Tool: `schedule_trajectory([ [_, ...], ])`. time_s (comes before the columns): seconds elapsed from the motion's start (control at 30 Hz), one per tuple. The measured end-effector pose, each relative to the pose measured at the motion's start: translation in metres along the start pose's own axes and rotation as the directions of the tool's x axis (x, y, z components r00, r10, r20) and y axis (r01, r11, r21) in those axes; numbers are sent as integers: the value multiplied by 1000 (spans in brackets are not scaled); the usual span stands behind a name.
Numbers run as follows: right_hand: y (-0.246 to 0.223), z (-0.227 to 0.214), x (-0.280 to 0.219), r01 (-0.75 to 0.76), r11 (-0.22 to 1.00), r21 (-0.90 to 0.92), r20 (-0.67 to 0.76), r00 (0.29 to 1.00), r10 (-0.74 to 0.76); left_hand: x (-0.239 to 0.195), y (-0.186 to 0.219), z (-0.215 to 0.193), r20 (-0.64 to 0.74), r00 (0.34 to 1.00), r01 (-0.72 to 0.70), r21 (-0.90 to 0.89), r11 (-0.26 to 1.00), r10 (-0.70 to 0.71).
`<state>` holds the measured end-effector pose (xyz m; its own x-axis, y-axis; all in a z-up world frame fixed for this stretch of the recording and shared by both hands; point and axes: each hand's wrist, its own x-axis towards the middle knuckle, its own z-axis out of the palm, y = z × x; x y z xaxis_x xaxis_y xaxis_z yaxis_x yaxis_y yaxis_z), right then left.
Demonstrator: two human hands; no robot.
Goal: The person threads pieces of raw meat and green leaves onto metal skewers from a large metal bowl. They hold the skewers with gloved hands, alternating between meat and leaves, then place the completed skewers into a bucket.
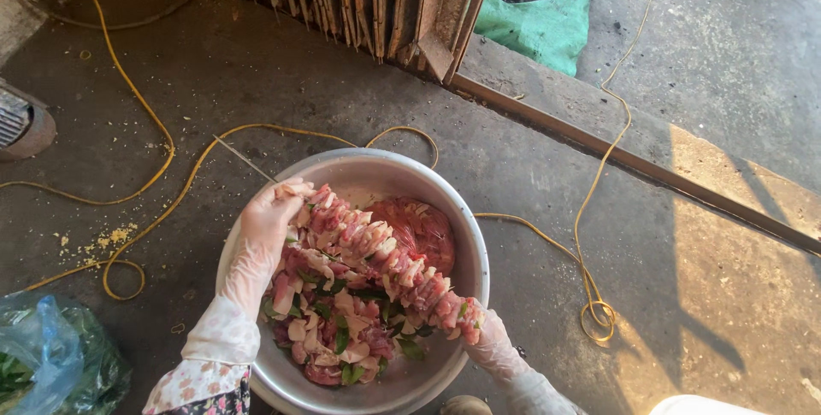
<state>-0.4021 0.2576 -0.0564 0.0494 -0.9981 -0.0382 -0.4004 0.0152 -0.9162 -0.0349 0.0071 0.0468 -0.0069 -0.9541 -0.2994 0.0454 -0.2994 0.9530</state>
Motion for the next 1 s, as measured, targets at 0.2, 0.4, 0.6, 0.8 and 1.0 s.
schedule_trajectory([
  [0.2,13,1,-2,35,888,-458,4,999,-37,15,-15,6,-20,977,-214,-161,963,214],
  [0.4,-3,1,-1,-281,957,-68,-40,959,279,16,-17,-10,-113,994,-15,-205,979,-9],
  [0.6,-1,0,1,-197,926,-322,-78,980,181,16,-15,-19,13,980,-184,-287,940,196],
  [0.8,0,0,-2,-207,978,1,-20,978,207,13,1,-2,25,997,-67,-72,995,68],
  [1.0,3,0,0,-239,970,45,-21,970,240,9,2,2,-1,998,60,11,998,-60],
])
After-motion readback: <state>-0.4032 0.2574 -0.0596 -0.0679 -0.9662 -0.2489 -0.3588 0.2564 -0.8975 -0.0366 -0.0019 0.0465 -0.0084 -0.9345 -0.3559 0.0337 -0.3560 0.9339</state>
